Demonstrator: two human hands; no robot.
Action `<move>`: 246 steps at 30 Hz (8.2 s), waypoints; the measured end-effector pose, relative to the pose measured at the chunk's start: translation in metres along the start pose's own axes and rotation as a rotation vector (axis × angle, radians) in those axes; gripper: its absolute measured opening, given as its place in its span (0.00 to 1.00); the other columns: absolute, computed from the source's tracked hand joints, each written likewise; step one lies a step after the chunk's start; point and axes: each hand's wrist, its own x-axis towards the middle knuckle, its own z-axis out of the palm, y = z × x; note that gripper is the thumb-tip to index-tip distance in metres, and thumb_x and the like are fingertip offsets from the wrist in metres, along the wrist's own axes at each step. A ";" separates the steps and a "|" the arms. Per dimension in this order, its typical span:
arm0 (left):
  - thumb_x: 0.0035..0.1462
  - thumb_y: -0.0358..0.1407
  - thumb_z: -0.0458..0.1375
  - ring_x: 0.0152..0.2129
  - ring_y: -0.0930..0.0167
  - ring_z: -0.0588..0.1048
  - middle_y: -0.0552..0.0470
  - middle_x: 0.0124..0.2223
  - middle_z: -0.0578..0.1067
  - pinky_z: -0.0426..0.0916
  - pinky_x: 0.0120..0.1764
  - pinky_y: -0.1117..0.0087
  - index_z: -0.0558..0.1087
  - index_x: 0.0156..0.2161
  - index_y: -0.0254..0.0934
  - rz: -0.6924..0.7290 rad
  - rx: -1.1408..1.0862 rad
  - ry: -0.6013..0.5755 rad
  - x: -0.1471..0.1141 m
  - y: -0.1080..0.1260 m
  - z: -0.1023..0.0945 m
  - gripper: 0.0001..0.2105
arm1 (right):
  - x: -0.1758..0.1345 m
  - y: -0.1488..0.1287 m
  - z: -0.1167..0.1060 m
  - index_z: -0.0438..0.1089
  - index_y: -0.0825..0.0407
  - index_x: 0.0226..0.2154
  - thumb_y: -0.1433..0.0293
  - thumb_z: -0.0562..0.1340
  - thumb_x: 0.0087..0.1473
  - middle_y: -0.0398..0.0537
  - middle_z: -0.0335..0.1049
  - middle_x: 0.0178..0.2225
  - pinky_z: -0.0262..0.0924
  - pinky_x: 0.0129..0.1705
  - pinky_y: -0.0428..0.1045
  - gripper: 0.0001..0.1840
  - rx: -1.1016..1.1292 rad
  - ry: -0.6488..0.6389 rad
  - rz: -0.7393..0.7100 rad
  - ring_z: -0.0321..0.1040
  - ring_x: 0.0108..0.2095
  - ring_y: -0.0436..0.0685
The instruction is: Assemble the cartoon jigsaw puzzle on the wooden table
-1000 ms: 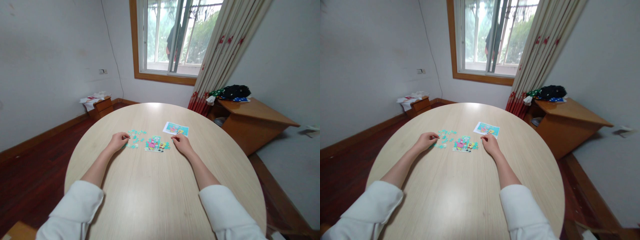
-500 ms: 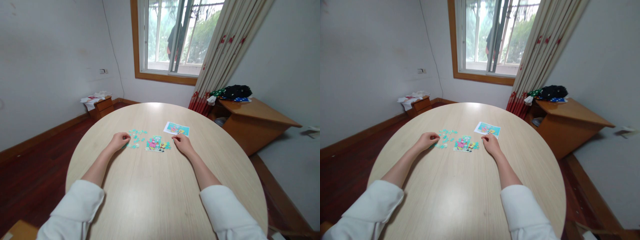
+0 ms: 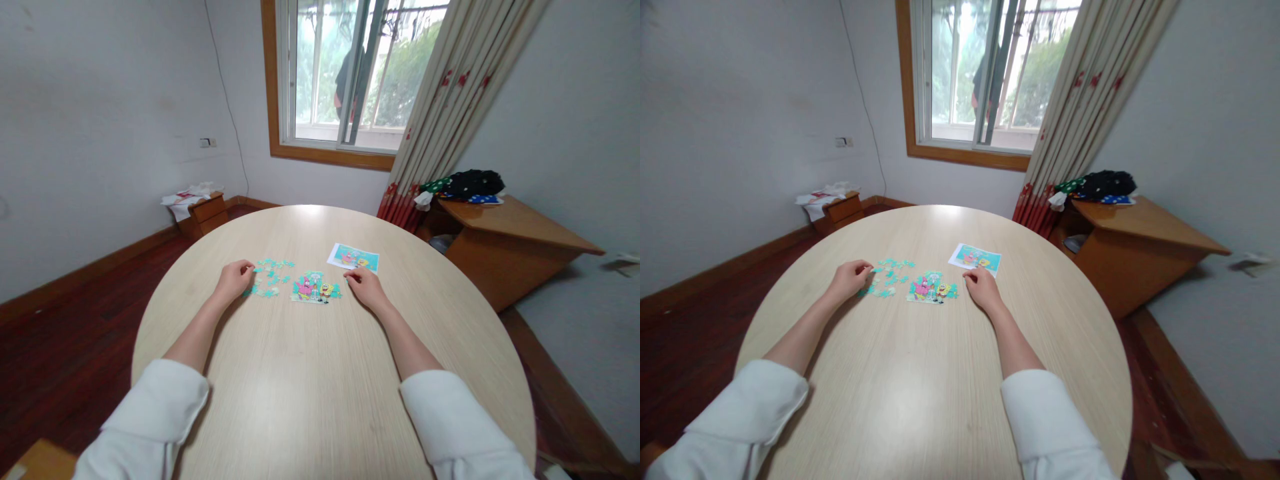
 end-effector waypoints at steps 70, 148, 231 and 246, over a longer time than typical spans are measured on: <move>0.48 0.40 0.59 0.47 0.55 0.66 0.46 0.41 0.76 0.57 0.43 0.56 0.75 0.32 0.41 -0.087 0.284 -0.225 -0.011 0.034 -0.006 0.08 | 0.000 -0.001 0.000 0.75 0.52 0.29 0.74 0.57 0.47 0.48 0.71 0.32 0.61 0.42 0.51 0.10 0.015 0.006 0.010 0.67 0.35 0.54; 0.34 0.47 0.65 0.26 0.70 0.71 0.46 0.31 0.78 0.64 0.31 0.70 0.78 0.33 0.31 -0.167 -0.762 0.145 0.000 0.027 -0.003 0.22 | 0.000 -0.003 -0.002 0.75 0.53 0.29 0.74 0.57 0.48 0.49 0.72 0.32 0.61 0.41 0.51 0.11 -0.002 -0.003 0.010 0.68 0.34 0.54; 0.47 0.35 0.57 0.29 0.69 0.73 0.50 0.30 0.77 0.67 0.37 0.69 0.74 0.28 0.37 0.214 -0.555 -0.116 -0.044 0.085 0.028 0.05 | -0.029 -0.103 0.037 0.64 0.53 0.17 0.59 0.57 0.49 0.41 0.60 0.18 0.51 0.27 0.46 0.17 0.628 -0.083 0.009 0.56 0.22 0.49; 0.51 0.32 0.55 0.28 0.71 0.73 0.51 0.30 0.77 0.66 0.35 0.70 0.74 0.29 0.35 0.368 -0.466 -0.079 -0.045 0.086 0.024 0.06 | -0.030 -0.099 0.041 0.66 0.54 0.19 0.60 0.57 0.49 0.43 0.63 0.20 0.53 0.28 0.46 0.16 0.579 -0.138 -0.017 0.57 0.23 0.49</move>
